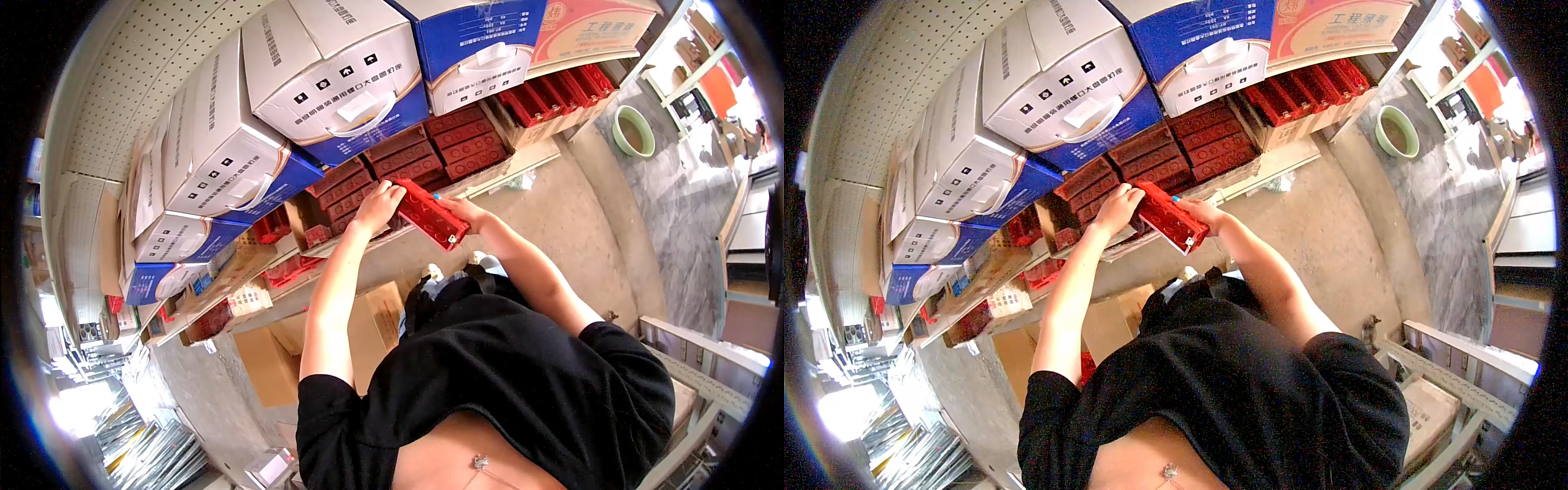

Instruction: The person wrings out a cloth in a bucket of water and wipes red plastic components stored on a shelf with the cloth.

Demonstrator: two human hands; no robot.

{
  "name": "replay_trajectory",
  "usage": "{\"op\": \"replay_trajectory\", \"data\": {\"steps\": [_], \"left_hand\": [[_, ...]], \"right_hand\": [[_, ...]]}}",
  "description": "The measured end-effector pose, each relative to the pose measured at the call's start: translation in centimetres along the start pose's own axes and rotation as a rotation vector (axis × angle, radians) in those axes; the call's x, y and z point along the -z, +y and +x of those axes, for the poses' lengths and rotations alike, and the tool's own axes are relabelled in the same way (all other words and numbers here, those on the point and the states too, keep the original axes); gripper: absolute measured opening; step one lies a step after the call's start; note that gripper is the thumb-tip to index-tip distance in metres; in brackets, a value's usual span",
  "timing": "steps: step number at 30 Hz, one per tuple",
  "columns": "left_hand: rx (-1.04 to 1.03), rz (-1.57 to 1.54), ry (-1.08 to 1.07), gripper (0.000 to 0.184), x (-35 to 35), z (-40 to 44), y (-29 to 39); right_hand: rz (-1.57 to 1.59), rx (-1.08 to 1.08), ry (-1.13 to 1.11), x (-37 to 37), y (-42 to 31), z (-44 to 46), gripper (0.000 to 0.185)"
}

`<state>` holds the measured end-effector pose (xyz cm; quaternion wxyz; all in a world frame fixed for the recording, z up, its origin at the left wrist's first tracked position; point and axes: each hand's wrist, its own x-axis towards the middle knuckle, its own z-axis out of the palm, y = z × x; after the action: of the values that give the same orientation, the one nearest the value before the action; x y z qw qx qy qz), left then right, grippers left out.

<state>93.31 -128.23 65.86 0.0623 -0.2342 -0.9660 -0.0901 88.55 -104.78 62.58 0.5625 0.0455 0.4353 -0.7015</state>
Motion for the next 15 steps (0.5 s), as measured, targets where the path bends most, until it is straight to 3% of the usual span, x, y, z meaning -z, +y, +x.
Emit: {"op": "replay_trajectory", "data": {"steps": [2,6,10,15], "left_hand": [[0.083,-0.076,0.028,0.017,-0.3,-0.2,-0.1],[0.174,-0.31,0.388,0.015,-1.3,-0.7,1.1],[0.215,-0.226,0.728,0.023,-1.2,-1.0,1.9],[0.343,-0.292,0.777,0.025,-0.5,-1.6,2.9]], "right_hand": [[0.057,-0.014,-0.017,0.6,0.5,0.8,0.036],[0.086,-0.053,0.01,0.5,0.3,0.1,0.037],[0.157,-0.008,-0.008,0.5,0.2,-0.7,0.04],[0.011,0.005,0.017,0.5,-0.2,-1.0,0.043]]}}
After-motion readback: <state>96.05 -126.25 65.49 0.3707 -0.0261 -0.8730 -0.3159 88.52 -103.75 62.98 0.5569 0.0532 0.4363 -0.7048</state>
